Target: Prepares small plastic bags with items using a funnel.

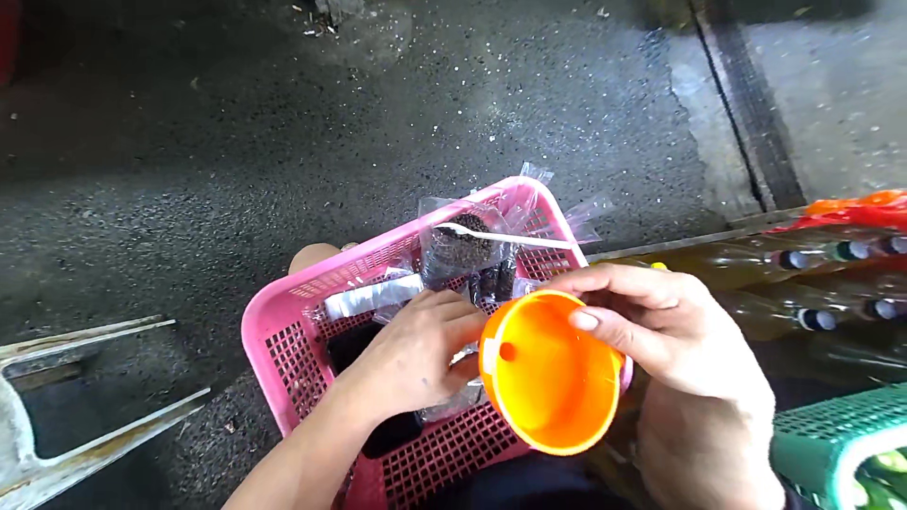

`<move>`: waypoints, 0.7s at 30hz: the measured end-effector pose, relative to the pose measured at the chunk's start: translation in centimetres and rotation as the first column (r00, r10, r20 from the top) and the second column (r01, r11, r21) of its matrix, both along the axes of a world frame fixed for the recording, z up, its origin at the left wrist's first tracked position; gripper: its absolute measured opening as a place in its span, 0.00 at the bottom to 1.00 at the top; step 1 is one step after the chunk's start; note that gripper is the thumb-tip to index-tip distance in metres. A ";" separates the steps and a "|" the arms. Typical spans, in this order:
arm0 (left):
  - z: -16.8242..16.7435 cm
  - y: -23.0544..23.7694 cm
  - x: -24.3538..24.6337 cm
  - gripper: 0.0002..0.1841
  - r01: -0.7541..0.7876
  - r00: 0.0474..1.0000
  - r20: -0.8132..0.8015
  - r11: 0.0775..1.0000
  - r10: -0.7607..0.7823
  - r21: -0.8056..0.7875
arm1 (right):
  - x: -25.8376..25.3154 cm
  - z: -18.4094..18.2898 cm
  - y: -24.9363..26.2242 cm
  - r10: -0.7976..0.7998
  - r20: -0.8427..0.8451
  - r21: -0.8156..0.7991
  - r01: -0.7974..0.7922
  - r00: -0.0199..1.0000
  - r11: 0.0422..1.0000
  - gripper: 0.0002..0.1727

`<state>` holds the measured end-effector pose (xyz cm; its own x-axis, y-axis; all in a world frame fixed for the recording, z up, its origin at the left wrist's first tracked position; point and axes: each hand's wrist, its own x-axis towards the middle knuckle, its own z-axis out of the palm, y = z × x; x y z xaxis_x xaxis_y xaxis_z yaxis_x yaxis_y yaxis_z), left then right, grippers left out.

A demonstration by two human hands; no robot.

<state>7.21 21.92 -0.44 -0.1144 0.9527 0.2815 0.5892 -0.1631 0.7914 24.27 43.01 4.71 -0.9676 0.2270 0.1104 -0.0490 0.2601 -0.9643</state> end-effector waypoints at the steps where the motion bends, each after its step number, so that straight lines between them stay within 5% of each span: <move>1: 0.1 -0.1 -0.1 0.13 -0.005 0.999 0.047 1.000 0.004 0.019 | -0.3 0.1 -0.3 -0.008 -0.011 -0.041 0.007 1.000 0.999 0.15; 8: 1.2 -0.5 -0.7 0.16 -0.089 0.958 0.278 0.995 0.072 0.051 | -1.6 0.1 -1.6 -0.161 -0.080 -0.090 0.153 0.984 0.984 0.17; 14: 1.2 -1.4 -0.7 0.10 -0.234 0.907 0.388 0.963 0.166 0.136 | -2.5 -0.1 -2.4 -0.221 -0.128 -0.302 0.175 0.967 0.937 0.35; 21: 2.5 -1.7 -3.0 0.11 -0.434 0.816 0.498 0.880 0.293 0.193 | -2.0 -2.1 -2.5 -0.176 -0.075 0.005 0.177 0.982 0.984 0.13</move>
<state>4.20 20.21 2.05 -0.6147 0.6991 0.3652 0.2495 -0.2668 0.9309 22.31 40.48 2.57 -0.9016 0.3917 0.1838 -0.0722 0.2826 -0.9565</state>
